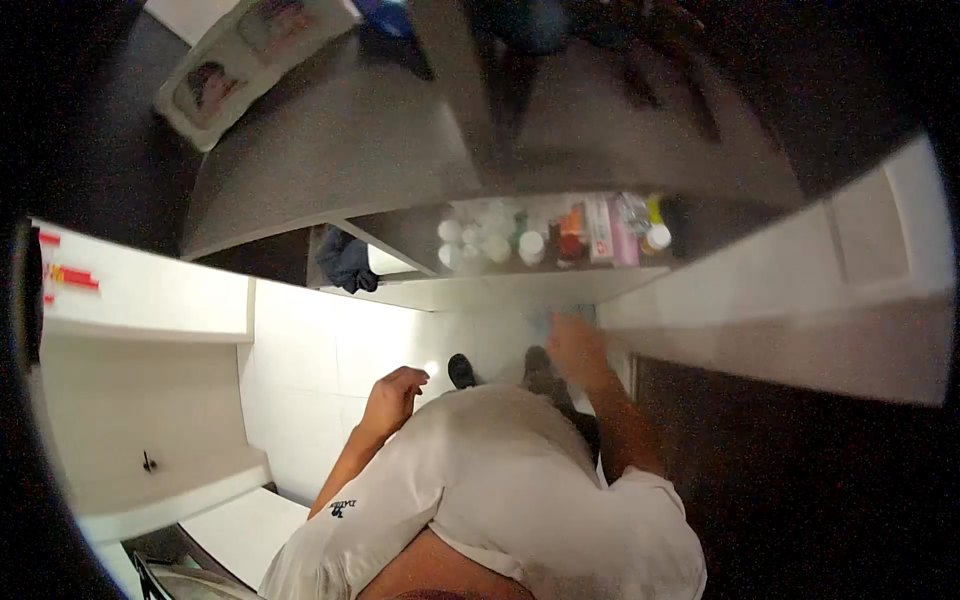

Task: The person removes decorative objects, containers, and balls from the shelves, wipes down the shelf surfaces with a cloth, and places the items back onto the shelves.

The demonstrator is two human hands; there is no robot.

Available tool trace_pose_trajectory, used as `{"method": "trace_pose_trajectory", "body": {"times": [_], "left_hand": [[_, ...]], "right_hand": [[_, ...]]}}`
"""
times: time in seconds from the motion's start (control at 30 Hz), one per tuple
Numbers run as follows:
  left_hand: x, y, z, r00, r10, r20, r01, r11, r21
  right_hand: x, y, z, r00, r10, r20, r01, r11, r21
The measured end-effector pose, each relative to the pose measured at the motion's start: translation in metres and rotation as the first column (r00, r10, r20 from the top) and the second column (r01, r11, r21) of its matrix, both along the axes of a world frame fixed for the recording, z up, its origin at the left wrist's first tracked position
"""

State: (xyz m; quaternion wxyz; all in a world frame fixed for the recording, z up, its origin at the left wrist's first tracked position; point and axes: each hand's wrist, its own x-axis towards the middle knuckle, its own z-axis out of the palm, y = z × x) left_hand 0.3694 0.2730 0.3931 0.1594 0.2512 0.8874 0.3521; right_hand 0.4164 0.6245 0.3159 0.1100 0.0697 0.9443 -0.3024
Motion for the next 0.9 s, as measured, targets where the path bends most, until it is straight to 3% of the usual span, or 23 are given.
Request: {"method": "trace_pose_trajectory", "body": {"times": [0.03, 0.07, 0.13, 0.23, 0.3, 0.4, 0.47, 0.53, 0.57, 0.6, 0.63, 0.67, 0.7, 0.73, 0.77, 0.87, 0.9], "left_hand": [[0.008, -0.002, 0.001, 0.999, 0.014, -0.044, -0.013, 1.000, 0.016], [0.014, -0.003, 0.004, 0.995, 0.026, -0.098, -0.022, 0.999, 0.033], [0.029, -0.011, 0.009, 0.989, 0.148, 0.017, -0.147, 0.989, -0.010], [0.041, -0.032, 0.009, 0.980, 0.173, 0.100, -0.163, 0.981, -0.101], [0.041, -0.040, 0.021, 0.979, 0.172, 0.107, -0.150, 0.971, -0.187], [0.041, -0.062, 0.011, 0.965, 0.238, 0.111, -0.228, 0.969, -0.093], [0.039, -0.085, -0.003, 0.972, 0.232, -0.020, -0.224, 0.953, 0.205], [0.031, -0.108, -0.011, 0.962, 0.257, 0.094, -0.274, 0.896, 0.349], [0.020, -0.112, -0.006, 0.940, 0.254, 0.226, -0.335, 0.807, 0.486], [0.013, -0.114, 0.001, 0.904, 0.212, 0.371, -0.405, 0.702, 0.586], [0.010, -0.115, 0.011, 0.846, 0.137, 0.515, -0.487, 0.590, 0.644], [0.005, -0.113, 0.027, 0.801, -0.016, 0.599, -0.530, 0.447, 0.720], [0.001, -0.108, 0.047, 0.737, -0.178, 0.652, -0.590, 0.302, 0.749], [-0.001, -0.104, 0.069, 0.660, -0.340, 0.670, -0.660, 0.164, 0.733], [0.001, -0.098, 0.093, 0.615, -0.397, 0.681, -0.680, 0.172, 0.713], [-0.012, -0.108, 0.087, 0.573, -0.483, 0.662, -0.699, 0.134, 0.702], [0.000, -0.106, 0.129, 0.525, -0.446, 0.725, -0.787, 0.071, 0.613]], "right_hand": [[-0.002, -0.003, 0.004, 0.991, 0.045, 0.122, -0.044, 0.999, -0.007], [-0.003, -0.004, -0.003, 0.986, 0.129, 0.102, -0.132, 0.991, 0.023], [-0.006, -0.005, -0.025, 0.958, 0.281, 0.064, -0.286, 0.954, 0.088], [-0.022, -0.009, -0.026, 0.910, 0.381, 0.162, -0.407, 0.897, 0.173], [-0.033, -0.022, 0.001, 0.922, 0.370, 0.114, -0.386, 0.903, 0.191], [-0.037, -0.054, 0.053, 0.953, 0.294, 0.080, -0.303, 0.940, 0.158], [-0.034, -0.082, 0.054, 0.969, 0.239, -0.061, -0.235, 0.970, 0.053], [-0.034, -0.125, 0.063, 0.841, 0.341, -0.420, -0.393, 0.919, -0.040], [-0.036, -0.157, 0.086, 0.796, 0.354, -0.491, -0.470, 0.872, -0.134], [-0.040, -0.184, 0.095, 0.656, 0.414, -0.631, -0.589, 0.804, -0.084], [-0.040, -0.215, 0.141, 0.584, 0.466, -0.665, -0.656, 0.753, -0.049], [-0.043, -0.244, 0.145, 0.471, 0.463, -0.751, -0.706, 0.708, -0.006], [-0.040, -0.268, 0.169, 0.446, 0.448, -0.775, -0.764, 0.641, -0.069], [-0.037, -0.291, 0.173, 0.424, 0.528, -0.735, -0.794, 0.608, -0.022], [-0.039, -0.312, 0.160, 0.364, 0.493, -0.790, -0.776, 0.630, 0.035], [-0.042, -0.325, 0.157, 0.327, 0.497, -0.804, -0.756, 0.648, 0.094], [-0.043, -0.319, 0.158, 0.358, 0.537, -0.764, -0.739, 0.663, 0.119]]}}
